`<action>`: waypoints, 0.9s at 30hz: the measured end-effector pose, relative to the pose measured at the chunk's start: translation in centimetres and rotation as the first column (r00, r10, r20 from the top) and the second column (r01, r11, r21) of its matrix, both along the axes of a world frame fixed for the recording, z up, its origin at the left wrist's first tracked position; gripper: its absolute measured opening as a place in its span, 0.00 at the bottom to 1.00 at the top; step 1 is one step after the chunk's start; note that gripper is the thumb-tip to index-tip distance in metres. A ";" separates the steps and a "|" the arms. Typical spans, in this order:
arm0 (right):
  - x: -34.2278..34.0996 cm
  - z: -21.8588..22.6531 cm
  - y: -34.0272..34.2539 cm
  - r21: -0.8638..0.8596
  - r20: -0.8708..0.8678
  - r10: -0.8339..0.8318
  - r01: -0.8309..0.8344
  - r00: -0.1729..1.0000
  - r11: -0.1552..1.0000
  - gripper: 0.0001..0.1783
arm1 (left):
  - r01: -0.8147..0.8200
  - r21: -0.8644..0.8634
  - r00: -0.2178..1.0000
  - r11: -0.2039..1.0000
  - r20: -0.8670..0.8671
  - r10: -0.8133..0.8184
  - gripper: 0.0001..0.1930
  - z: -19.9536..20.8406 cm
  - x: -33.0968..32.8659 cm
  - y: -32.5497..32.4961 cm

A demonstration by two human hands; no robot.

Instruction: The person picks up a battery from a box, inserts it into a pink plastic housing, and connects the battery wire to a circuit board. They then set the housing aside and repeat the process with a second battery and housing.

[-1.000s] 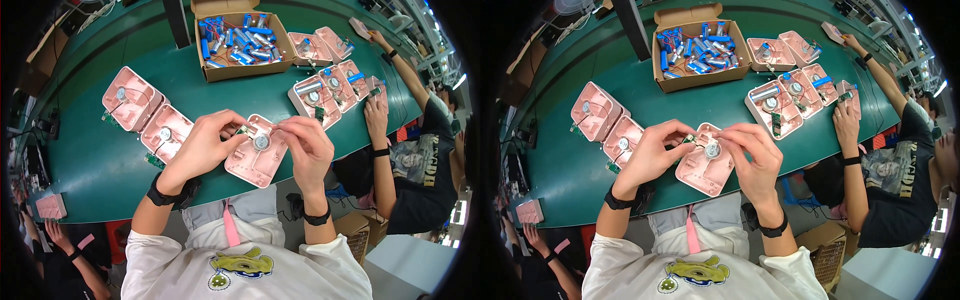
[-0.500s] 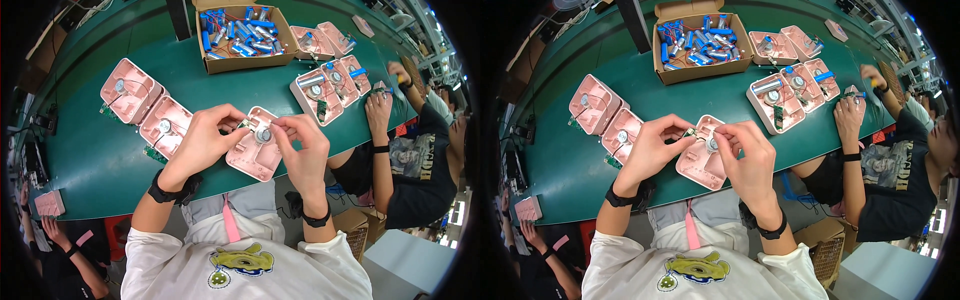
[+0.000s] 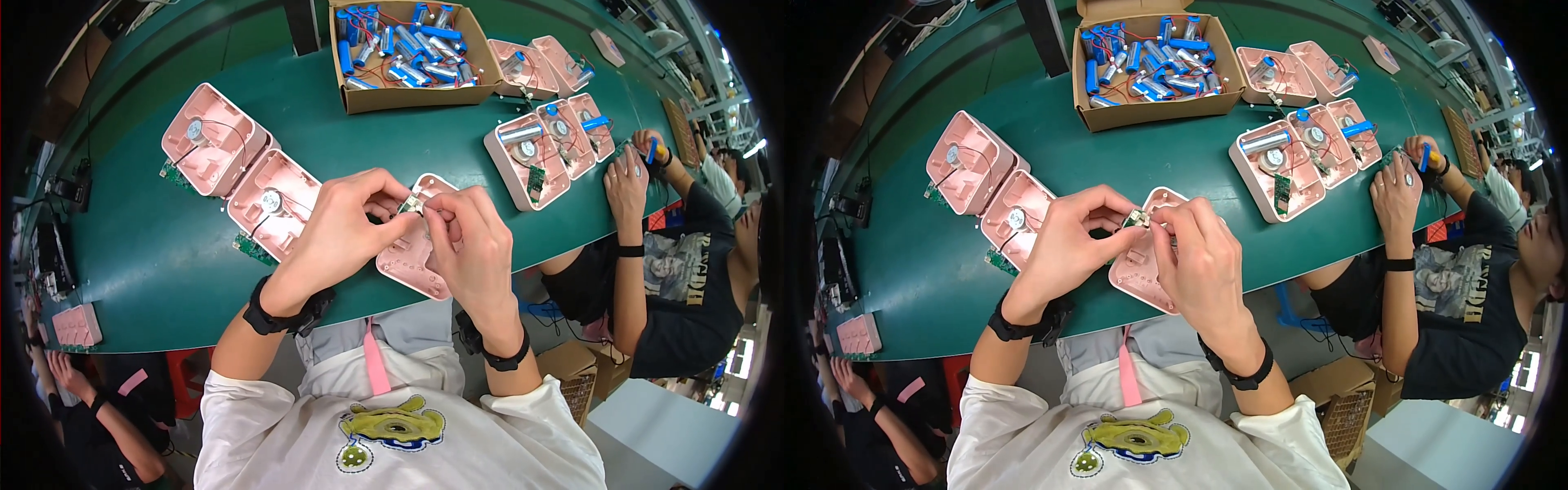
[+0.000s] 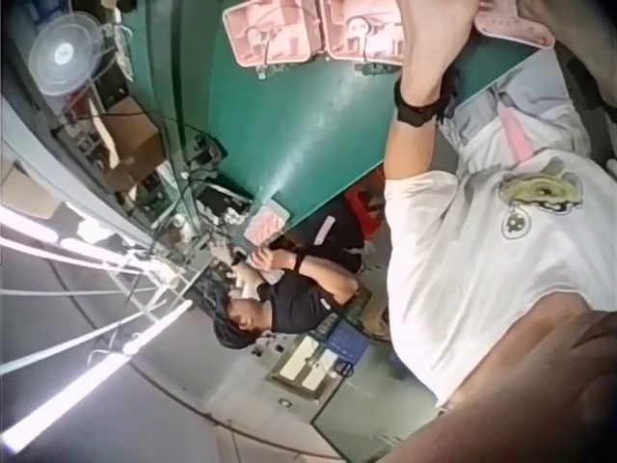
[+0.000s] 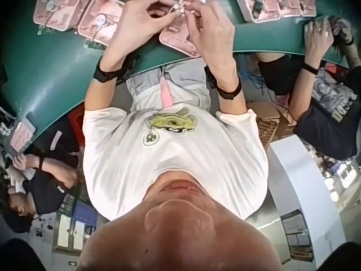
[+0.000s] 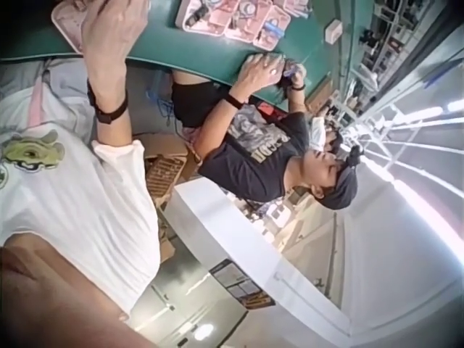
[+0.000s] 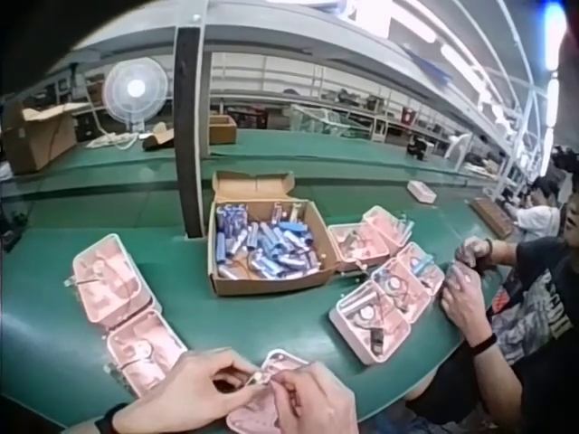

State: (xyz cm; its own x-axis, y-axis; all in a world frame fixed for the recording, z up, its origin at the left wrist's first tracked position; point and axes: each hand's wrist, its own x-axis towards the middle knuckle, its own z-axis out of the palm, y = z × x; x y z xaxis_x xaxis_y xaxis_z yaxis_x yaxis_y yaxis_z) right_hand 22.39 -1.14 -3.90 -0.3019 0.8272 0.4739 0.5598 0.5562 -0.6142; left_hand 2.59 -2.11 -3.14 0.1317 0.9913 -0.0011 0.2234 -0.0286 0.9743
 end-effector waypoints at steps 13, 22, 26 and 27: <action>0.4 -0.7 0.2 -0.006 0.057 -0.001 0.001 0.998 1.000 0.08 | -0.036 0.241 0.998 0.970 -0.040 0.047 0.11 -1.3 1.2 0.1; -0.5 -1.8 0.4 0.089 0.096 -0.050 0.041 0.994 0.995 0.07 | -0.031 0.178 0.999 0.984 0.029 0.026 0.11 -1.9 1.0 0.2; -0.7 -1.5 0.8 0.093 0.094 -0.069 0.060 0.993 0.994 0.07 | -0.018 0.162 0.995 0.987 0.102 0.001 0.11 -1.6 1.0 0.5; -0.7 -1.3 0.9 0.097 0.096 -0.070 0.061 0.993 0.993 0.07 | -0.004 0.149 0.997 0.989 0.079 -0.008 0.11 -1.4 1.0 0.6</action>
State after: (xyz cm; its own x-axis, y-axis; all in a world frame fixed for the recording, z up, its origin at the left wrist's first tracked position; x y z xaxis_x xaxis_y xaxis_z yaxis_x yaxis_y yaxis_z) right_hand 21.65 -0.27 -5.21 -0.2978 0.8002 0.5205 0.6524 0.5687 -0.5010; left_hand 3.55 -1.51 -4.52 0.1276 0.9793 0.1568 0.1451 -0.1749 0.9738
